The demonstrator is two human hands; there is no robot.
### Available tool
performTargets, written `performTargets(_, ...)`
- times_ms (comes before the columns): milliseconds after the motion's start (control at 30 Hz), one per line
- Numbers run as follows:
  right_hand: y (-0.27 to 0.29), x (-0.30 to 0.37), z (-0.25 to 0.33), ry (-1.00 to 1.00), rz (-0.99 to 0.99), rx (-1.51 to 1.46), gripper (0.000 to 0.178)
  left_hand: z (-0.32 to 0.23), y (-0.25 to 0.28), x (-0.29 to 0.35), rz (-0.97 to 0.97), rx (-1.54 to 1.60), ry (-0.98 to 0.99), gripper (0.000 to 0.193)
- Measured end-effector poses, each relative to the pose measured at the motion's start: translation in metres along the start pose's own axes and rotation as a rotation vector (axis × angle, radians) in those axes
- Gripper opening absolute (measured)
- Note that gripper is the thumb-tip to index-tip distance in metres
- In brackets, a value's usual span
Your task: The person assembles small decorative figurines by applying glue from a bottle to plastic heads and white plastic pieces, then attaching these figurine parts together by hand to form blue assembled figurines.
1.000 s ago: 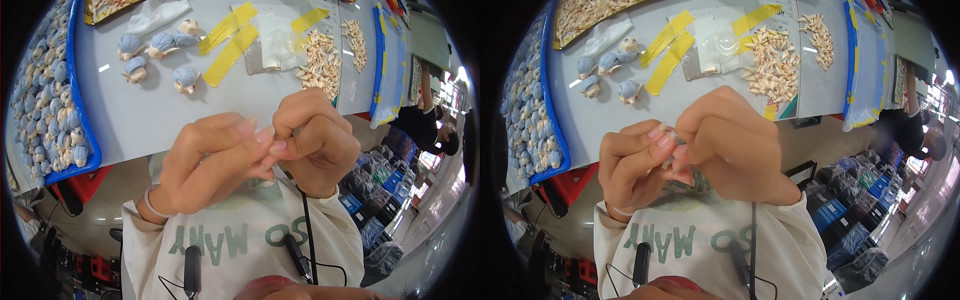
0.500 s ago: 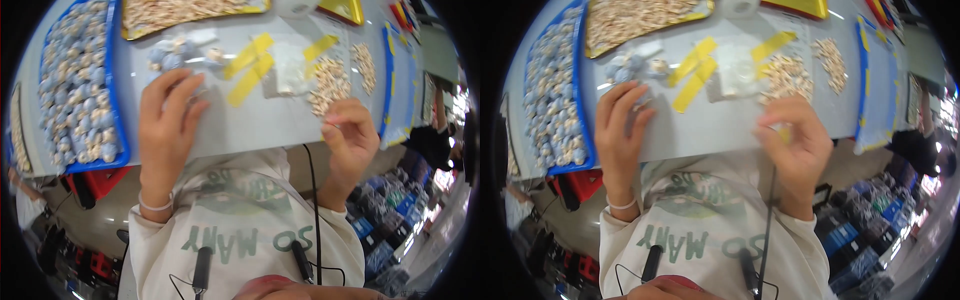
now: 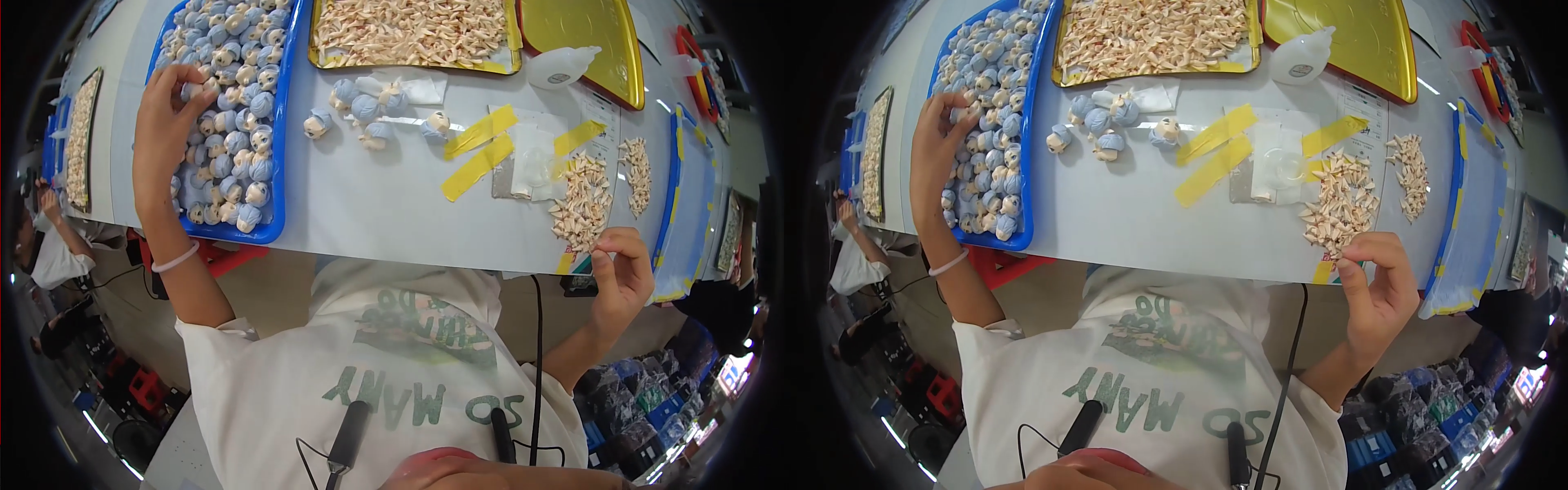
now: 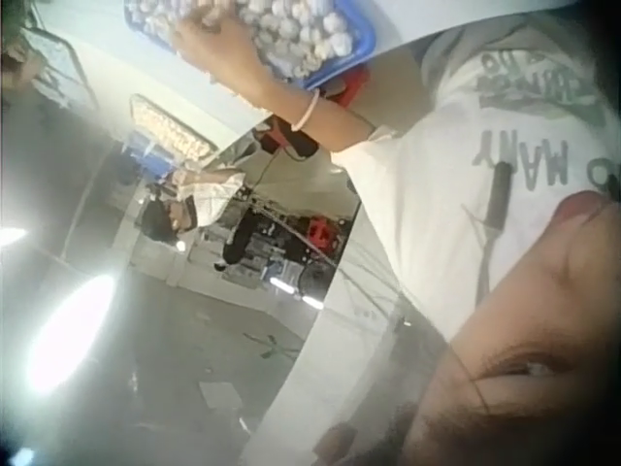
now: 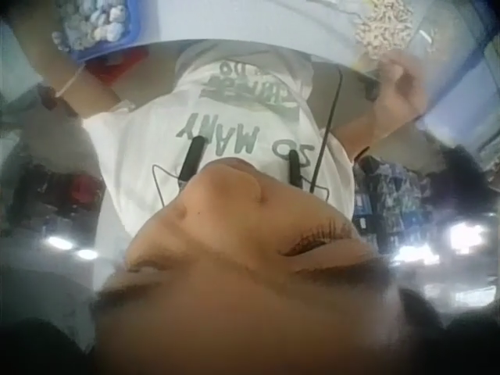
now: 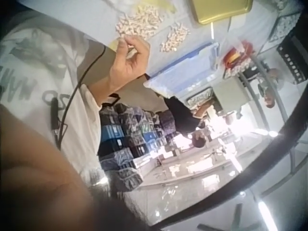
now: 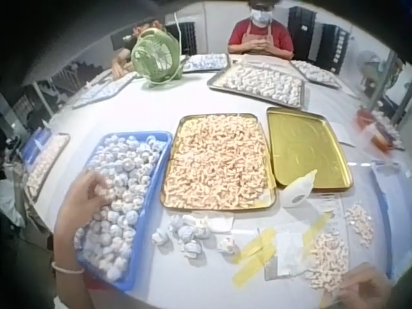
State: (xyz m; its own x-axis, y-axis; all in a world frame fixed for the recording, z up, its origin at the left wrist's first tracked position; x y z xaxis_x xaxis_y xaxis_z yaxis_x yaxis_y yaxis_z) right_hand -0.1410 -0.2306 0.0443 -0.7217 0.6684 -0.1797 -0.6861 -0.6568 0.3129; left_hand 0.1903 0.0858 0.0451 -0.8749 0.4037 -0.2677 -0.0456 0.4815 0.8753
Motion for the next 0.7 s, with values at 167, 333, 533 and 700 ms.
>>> performTargets(167, 0.027, 0.004, -0.006, -0.003, -0.089, 0.072, 0.011, -0.022, 0.004, 0.015, -0.014, 0.075, 0.003, 0.025)
performTargets(333, 0.060, -0.004, -0.018, 0.014, -0.205, 0.140, 0.006, -0.060, -0.004, 0.051, -0.214, 0.717, -0.068, 0.029)
performTargets(533, 0.080, -0.036, -0.037, 0.000, -0.250, 0.278, 0.009, -0.106, -0.035, 0.099, -0.023, 1.112, 0.006, 0.043)
performTargets(700, 0.098, -0.059, -0.045, 0.019, -0.243, 0.532, 0.013, -0.139, -0.055, 0.116, 0.137, 1.263, 0.060, 0.042)
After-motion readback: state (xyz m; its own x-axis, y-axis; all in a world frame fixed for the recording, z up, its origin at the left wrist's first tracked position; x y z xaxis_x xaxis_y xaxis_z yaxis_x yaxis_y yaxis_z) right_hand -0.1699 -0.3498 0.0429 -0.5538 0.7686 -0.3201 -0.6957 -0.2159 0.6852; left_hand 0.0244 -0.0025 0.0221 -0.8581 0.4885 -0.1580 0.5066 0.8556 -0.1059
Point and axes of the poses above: each hand's wrist, its own x-axis away from the middle knuckle, its own y-axis out of the back of the hand, z = x × y, the point moved 2 cm from there along -x, towards the middle knuckle, and after that the axes turned 9 degrees about -z, right-handed, at the moved point
